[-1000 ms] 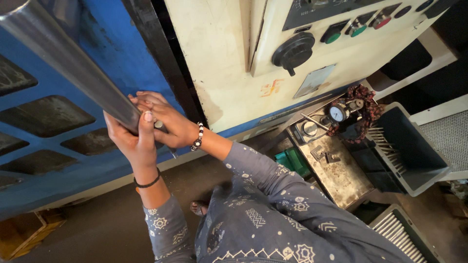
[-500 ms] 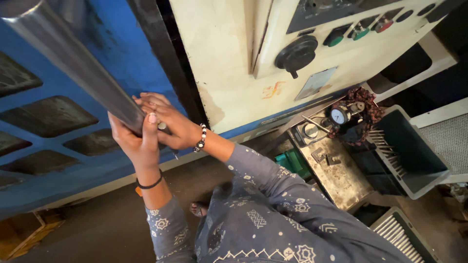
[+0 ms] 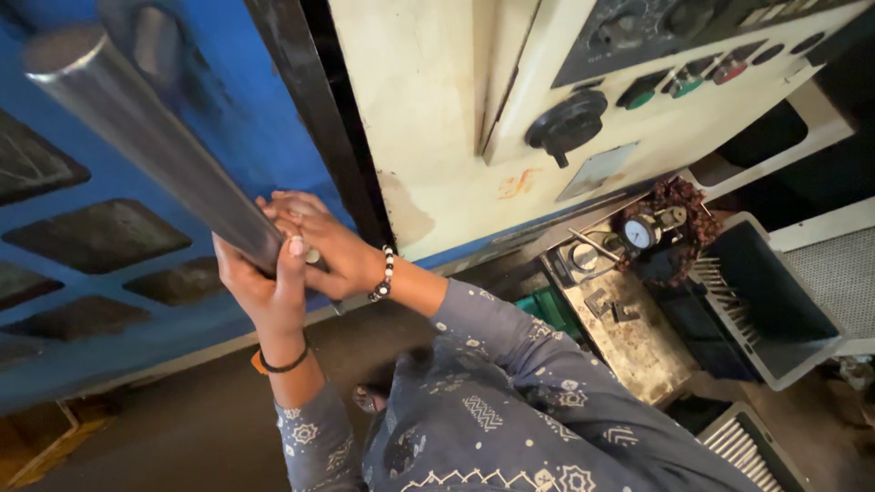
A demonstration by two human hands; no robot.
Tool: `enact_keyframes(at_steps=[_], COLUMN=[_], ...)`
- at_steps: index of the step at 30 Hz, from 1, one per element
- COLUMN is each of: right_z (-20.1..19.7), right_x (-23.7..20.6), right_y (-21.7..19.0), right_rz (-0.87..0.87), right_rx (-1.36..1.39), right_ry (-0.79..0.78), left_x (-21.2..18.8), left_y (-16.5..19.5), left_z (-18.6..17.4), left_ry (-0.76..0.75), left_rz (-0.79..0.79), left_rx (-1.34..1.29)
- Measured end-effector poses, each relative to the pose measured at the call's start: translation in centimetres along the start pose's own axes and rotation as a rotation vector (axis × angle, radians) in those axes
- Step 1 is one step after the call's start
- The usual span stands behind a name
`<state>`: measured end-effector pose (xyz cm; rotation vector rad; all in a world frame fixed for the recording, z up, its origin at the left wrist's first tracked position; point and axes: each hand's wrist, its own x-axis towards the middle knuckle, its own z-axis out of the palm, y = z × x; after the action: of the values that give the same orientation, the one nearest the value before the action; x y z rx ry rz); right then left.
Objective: The person picks up metal rods from a green tray, measures them with a dial indicator, and inserts them into a machine. They repeat this process for several rods, placing measured rods into a gray bin.
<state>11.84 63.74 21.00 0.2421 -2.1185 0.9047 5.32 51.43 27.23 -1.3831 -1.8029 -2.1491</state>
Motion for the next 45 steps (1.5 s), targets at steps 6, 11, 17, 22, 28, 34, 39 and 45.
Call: enact_keyframes(at_steps=[6,11,17,22,28,34,39,45], right_z=[-0.4,-0.5,0.3,1.3,2.0,3.9,6.0,8.1], right_x=[0.4,0.6,0.5,0.7,1.4,1.6,1.2,0.0], right_y=[-0.1,0.0,1.7,3.5,3.7,4.7,6.5,8.7], right_rz=[-0.041,-0.015,-0.057,-0.055,-0.028,-0.025,-0.081,-0.072], right_rx=[0.046,0.034,0.019,0.009,0.054,0.086,0.113,0.114], right_ry=[0.019,-0.007,-0.010,0.005,-0.001,0.003,0.053,0.066], left_x=[0.3,0.4,0.5,0.9,1.3,1.6,1.4,0.7], left_y=[-0.2,-0.9,-2.3,-3.2,-3.9,-5.5,-7.3,-9.7], left_z=[0.2,0.2,0.1,-0.3,-1.0,-2.1,-3.3,-4.1], left_ry=[0.004,0.008,0.016,0.008,0.009,0.007,0.006,-0.005], left_rz=[-0.017,-0.009,-0.057,-0.140,-0.175,-0.121,-0.129,-0.167], left_rx=[-0.059,-0.020,-0.082,-0.115,-0.150,-0.139,-0.104,-0.140])
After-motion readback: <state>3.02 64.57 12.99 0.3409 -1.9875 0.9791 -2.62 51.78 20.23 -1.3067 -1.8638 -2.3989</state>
